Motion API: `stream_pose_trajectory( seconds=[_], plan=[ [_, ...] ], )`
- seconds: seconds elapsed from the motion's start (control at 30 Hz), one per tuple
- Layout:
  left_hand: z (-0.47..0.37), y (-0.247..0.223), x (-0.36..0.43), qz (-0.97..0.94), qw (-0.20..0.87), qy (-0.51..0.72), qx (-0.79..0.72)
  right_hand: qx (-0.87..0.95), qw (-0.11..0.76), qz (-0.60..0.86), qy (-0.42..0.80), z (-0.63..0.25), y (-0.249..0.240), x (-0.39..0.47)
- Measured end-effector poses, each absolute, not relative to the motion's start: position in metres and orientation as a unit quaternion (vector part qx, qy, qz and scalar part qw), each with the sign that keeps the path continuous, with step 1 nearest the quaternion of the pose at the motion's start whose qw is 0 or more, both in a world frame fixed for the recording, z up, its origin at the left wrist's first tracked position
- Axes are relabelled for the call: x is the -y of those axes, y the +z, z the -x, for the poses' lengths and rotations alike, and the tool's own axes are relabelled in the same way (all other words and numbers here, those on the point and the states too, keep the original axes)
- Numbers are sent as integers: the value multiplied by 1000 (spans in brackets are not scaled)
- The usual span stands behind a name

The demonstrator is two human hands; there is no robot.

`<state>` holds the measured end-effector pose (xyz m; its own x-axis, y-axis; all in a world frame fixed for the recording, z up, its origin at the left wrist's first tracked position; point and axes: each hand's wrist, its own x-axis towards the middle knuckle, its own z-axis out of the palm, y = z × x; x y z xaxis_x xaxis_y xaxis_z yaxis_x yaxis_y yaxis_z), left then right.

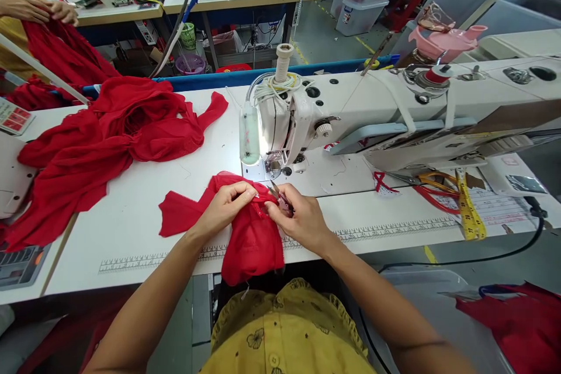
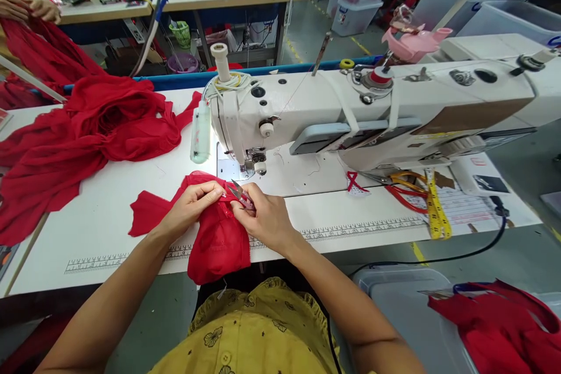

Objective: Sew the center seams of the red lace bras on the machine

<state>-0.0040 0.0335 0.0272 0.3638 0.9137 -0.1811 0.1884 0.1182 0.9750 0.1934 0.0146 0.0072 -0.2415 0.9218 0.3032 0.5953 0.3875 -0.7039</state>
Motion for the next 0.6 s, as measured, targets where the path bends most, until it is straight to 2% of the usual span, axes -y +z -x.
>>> stream_pose_trajectory(
  seconds=[0.1,0.23,0.43,0.53,0.6],
  plan=[
    [4,26,-34,-586,584,315,-465,784,364,479,155,-191,7,-11],
    [4,27,-35,-595,581,317,-457,846,330,404,108,-186,5,-13],
    [2,25,-36,-585,574,329,-470,868,295,386,102,-186,3,-15],
    [3,23,-36,-571,567,345,-483,866,314,372,114,-190,3,-10],
    [4,23,-35,-569,573,344,-480,837,335,416,118,-191,3,-7]
  ],
)
